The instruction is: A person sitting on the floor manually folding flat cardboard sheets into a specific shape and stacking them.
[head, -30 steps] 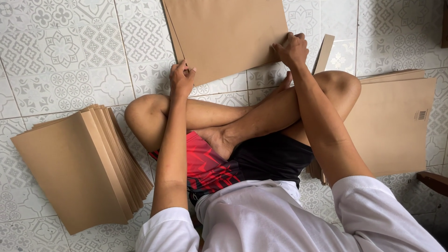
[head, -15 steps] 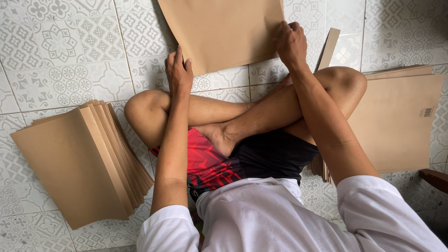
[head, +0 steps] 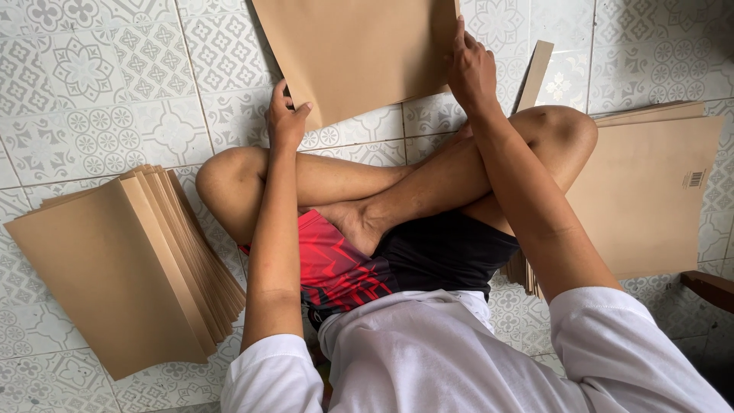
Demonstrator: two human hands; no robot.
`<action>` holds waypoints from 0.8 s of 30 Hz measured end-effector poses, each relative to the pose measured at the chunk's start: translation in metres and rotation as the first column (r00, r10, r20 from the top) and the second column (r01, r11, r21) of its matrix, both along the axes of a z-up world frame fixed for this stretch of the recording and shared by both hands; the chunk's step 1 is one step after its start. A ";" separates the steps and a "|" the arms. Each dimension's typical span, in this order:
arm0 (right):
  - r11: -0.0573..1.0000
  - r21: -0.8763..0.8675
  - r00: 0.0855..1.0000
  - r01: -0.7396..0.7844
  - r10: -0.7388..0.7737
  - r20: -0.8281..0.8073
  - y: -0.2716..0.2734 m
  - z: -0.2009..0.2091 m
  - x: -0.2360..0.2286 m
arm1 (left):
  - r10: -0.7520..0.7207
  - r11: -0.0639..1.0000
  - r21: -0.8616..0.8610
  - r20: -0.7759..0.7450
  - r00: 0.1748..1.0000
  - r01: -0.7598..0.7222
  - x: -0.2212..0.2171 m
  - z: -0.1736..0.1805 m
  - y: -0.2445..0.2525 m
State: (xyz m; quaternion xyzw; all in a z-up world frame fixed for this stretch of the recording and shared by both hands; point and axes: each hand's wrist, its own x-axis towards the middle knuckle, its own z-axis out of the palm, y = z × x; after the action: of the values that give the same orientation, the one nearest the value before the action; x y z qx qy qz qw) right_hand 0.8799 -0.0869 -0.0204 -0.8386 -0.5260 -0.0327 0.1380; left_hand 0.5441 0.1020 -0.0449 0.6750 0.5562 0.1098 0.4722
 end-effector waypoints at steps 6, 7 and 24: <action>0.973 -0.226 0.990 0.053 -0.021 0.143 0.002 -0.005 -0.002 | -0.008 1.000 0.027 -0.002 1.000 0.008 -0.001 0.000 0.000; 0.964 -0.258 0.990 0.066 -0.031 0.135 0.002 -0.004 -0.002 | -0.004 1.000 0.024 -0.011 1.000 0.005 0.000 0.000 0.000; 0.959 -0.259 0.992 0.117 -0.127 -0.022 0.001 -0.010 -0.005 | -0.003 1.000 0.022 0.015 1.000 0.003 0.000 -0.003 0.001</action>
State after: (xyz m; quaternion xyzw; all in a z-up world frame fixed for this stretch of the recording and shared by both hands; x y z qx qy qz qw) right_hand 0.8753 -0.0862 -0.0305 -0.8806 -0.4705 0.0435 0.0358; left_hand 0.5439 0.1025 -0.0477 0.6800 0.5505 0.1204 0.4691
